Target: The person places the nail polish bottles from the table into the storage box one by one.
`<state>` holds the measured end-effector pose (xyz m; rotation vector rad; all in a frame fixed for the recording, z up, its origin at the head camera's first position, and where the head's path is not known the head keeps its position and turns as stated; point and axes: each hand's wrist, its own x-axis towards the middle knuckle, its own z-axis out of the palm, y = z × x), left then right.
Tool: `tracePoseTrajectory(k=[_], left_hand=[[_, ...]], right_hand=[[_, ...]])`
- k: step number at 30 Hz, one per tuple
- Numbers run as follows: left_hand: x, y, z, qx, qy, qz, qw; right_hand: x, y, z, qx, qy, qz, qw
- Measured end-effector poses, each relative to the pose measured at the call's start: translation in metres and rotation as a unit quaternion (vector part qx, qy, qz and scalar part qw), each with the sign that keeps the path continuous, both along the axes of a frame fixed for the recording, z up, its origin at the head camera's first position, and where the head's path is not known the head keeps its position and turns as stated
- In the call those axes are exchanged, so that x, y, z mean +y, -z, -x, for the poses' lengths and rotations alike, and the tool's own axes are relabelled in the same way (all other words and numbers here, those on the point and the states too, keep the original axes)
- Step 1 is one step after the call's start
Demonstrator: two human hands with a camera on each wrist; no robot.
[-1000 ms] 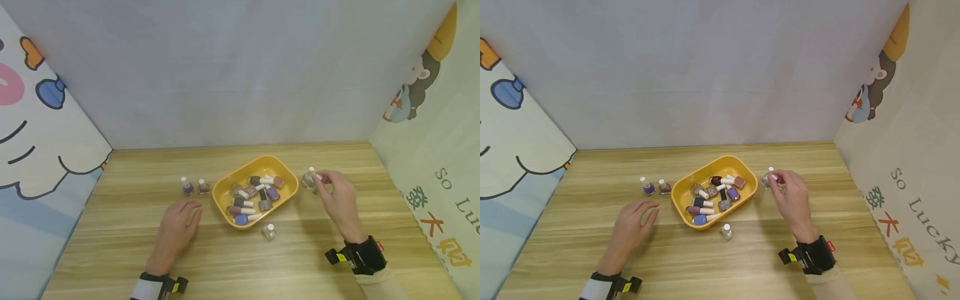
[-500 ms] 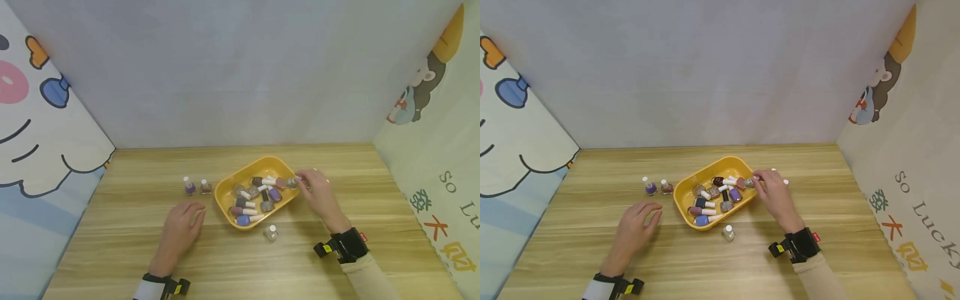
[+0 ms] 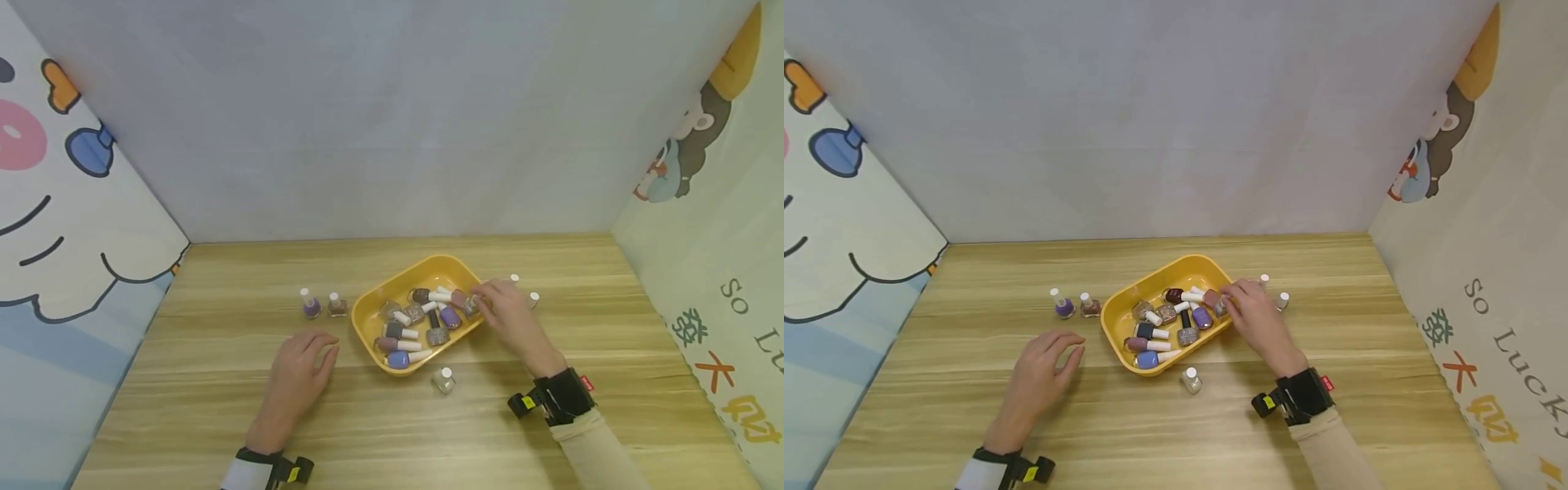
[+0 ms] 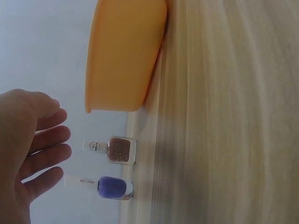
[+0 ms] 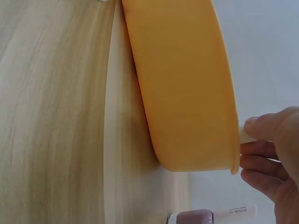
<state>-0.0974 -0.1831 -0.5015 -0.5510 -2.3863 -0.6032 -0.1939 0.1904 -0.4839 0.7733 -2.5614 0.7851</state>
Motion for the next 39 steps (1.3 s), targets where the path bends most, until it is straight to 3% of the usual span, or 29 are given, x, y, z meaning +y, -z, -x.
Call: tracePoseTrajectory(k=[7, 17, 26, 39], left_hand=[[0.001, 0.002, -0.001, -0.008, 0.001, 0.004, 1.0000], [0.002, 0.005, -0.002, -0.013, 0.000, 0.004, 0.9999], [0.003, 0.007, -0.003, -0.012, -0.001, 0.008, 0.9999], [0.005, 0.009, -0.003, -0.025, 0.003, 0.013, 0.9996]], right_hand=[[-0.004, -0.005, 0.000, -0.040, -0.008, -0.040, 0.9983], [-0.008, -0.007, 0.005, -0.036, -0.019, -0.074, 0.9965], [-0.012, -0.011, 0.011, -0.069, -0.015, -0.092, 0.9932], [-0.016, -0.007, 0.021, -0.042, -0.002, -0.107, 0.9933]])
